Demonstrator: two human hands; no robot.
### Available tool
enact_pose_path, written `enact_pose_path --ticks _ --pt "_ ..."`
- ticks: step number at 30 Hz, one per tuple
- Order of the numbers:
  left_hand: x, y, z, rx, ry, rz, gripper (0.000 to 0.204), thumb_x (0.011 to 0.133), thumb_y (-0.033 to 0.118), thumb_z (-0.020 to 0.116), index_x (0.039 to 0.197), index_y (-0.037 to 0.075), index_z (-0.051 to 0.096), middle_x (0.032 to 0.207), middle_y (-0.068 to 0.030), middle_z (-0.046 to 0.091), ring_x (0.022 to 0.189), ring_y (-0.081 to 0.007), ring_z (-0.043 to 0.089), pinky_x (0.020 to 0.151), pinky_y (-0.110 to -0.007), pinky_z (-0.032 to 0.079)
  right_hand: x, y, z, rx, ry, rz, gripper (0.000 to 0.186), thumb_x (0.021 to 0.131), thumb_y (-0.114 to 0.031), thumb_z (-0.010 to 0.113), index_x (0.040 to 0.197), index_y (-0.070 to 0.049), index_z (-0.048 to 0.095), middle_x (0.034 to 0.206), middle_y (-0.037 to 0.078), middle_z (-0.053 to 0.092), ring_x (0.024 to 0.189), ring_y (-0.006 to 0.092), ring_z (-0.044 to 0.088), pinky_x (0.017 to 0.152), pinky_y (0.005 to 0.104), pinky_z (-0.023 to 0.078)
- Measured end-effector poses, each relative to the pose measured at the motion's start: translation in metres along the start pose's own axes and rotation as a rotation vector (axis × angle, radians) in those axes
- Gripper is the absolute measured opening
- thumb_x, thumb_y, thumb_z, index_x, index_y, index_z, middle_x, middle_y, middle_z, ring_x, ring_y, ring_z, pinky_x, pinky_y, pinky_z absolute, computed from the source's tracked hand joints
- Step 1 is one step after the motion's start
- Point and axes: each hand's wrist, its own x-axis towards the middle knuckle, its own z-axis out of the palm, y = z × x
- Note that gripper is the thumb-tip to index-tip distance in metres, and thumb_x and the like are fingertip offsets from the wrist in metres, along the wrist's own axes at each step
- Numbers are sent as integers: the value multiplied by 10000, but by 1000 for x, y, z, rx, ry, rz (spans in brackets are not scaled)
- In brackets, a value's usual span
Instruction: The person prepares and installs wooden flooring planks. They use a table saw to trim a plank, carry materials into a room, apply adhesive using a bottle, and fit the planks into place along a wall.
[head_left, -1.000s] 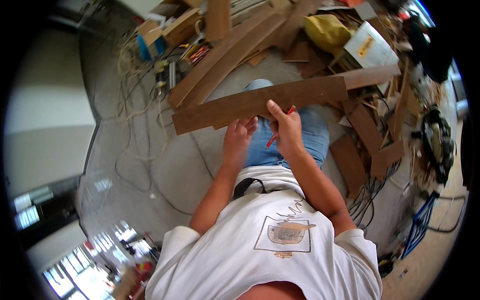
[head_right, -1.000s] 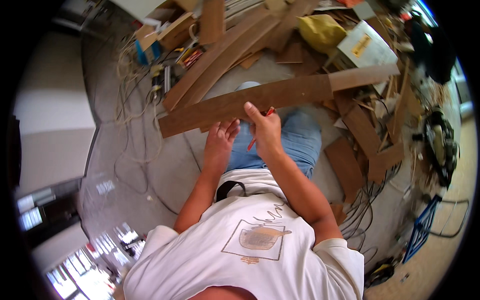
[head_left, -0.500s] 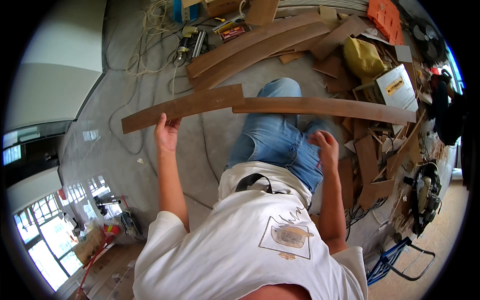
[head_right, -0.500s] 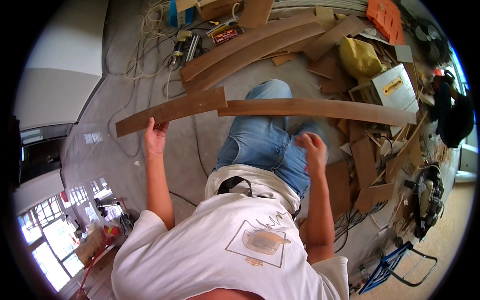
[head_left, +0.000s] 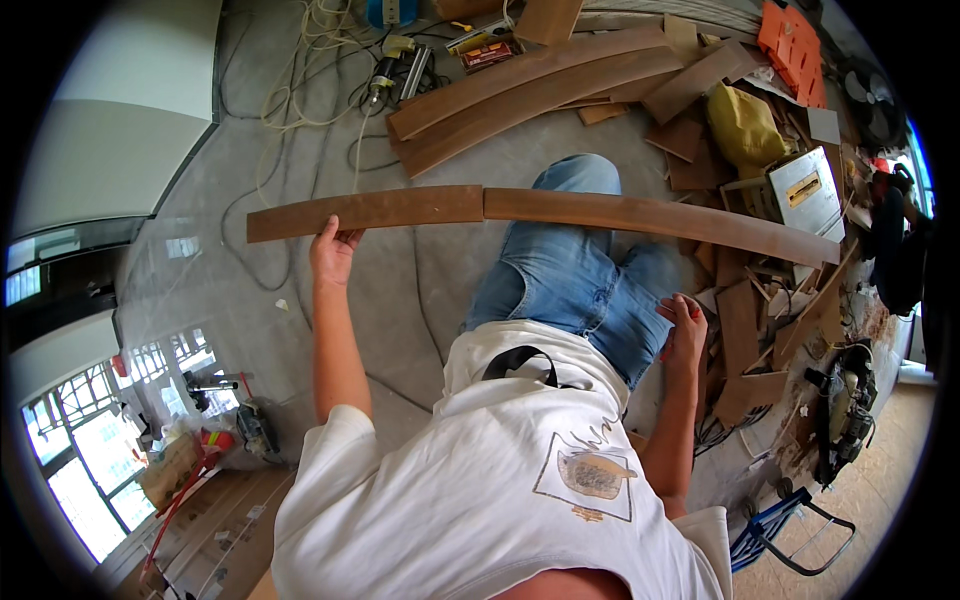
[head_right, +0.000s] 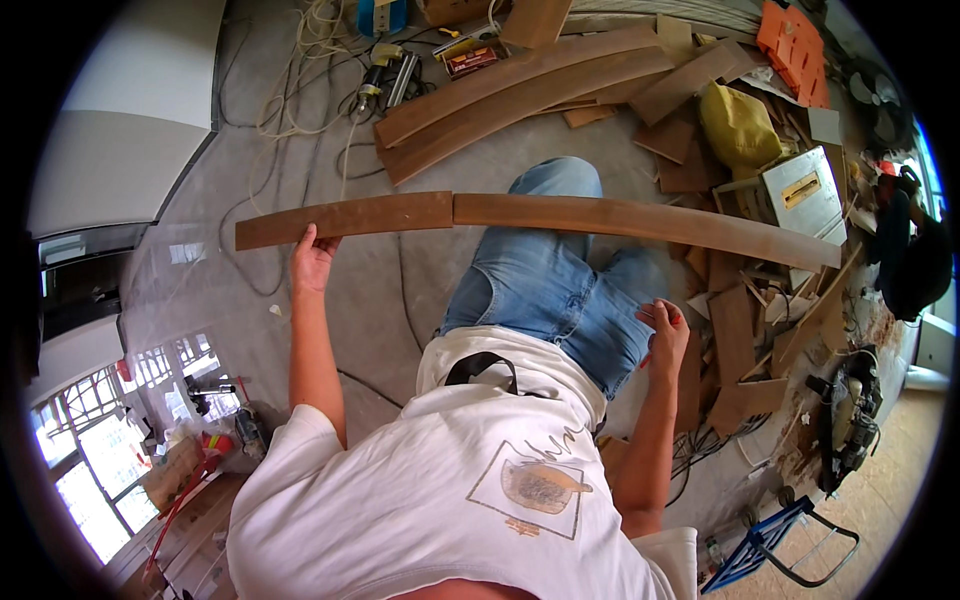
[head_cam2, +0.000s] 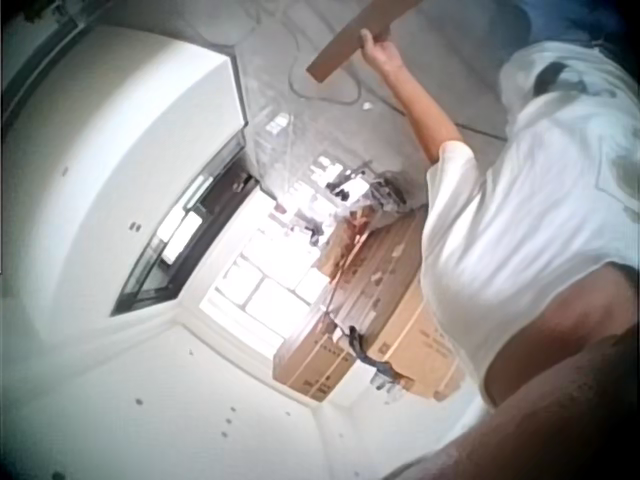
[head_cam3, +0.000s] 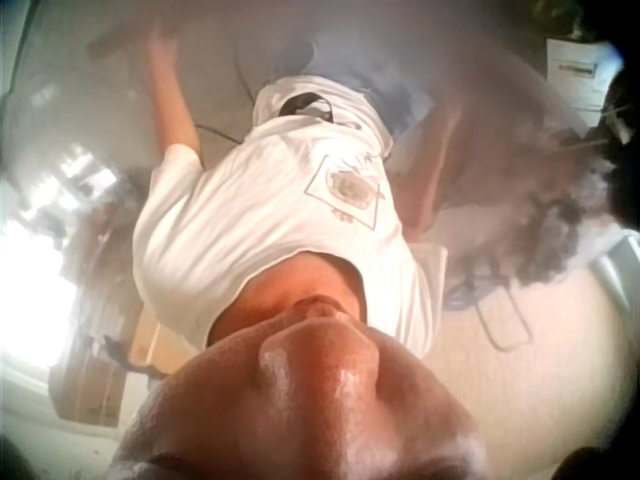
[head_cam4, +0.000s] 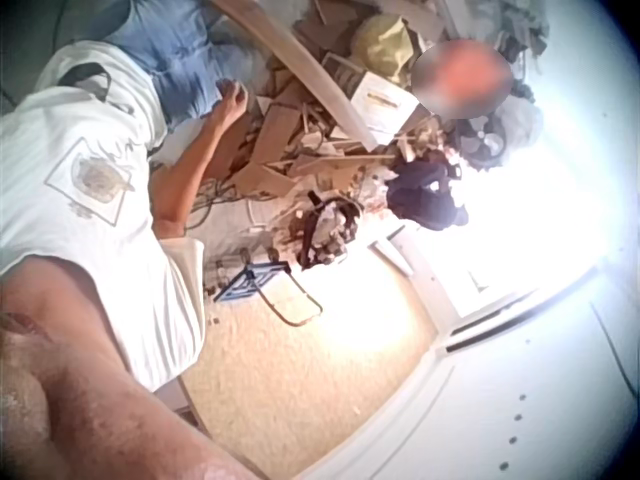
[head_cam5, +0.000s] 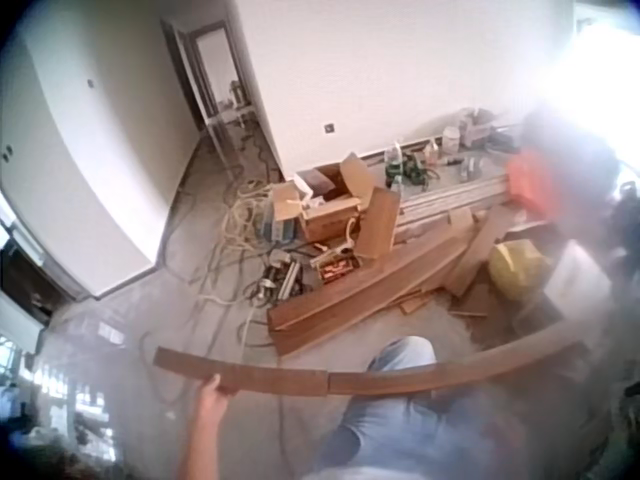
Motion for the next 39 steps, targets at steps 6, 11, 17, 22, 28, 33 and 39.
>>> enact_pose_path --ticks 6,11,17,22,28,33,39 --pt "14 8 9 31 -26 34 330 967 142 676 1241 -8 572 1231 -142 623 1159 -286 607 1015 -493 538 16 1 5 4 -4 -11 355 988 -326 646 1180 -26 648 1021 95 738 853 135 728 474 217 367" --pt "43 -2 -38 -102 -63 -65 444 989 189 650 1332 -62 522 1352 -181 549 1267 -323 513 1110 -520 432 48 -32 17 161 148 -11 530 931 -494 683 1174 -27 627 1133 135 710 889 124 724 434 247 340" --pt "35 4 -46 -119 -65 -28 509 1018 242 622 1399 -60 470 1406 -167 538 1297 -289 508 1156 -444 394 142 -43 -10 663 250 -56 496 889 -546 731 1146 -132 641 1057 17 672 766 114 599 506 240 320" --pt "8 32 -57 66 -57 -6 522 1054 285 548 1414 -77 442 1437 -185 506 1304 -295 490 1143 -417 379 164 -31 -8 796 257 -31 454 844 -500 788 1086 -134 674 904 26 653 674 146 525 544 313 399" --pt "-9 54 -31 154 -13 175 480 971 325 677 1245 -65 617 1173 -155 692 1064 -301 649 932 -421 510 157 -58 10 897 525 -212 499 825 -419 796 1028 29 715 932 100 719 824 203 672 762 361 525" --pt "31 95 39 327 -123 229 461 988 293 649 1252 -82 603 1196 -200 666 1103 -321 627 976 -444 493 121 -79 -39 709 525 -217 509 846 -397 771 1084 46 692 989 134 709 900 248 690 797 434 543" --pt "4 137 231 856 -465 516 550 950 170 720 1360 -120 497 1313 -231 595 1090 -329 602 955 -456 512 58 -98 -148 487 420 5 683 788 -486 783 1220 26 649 1236 260 627 1132 428 612 778 688 488"
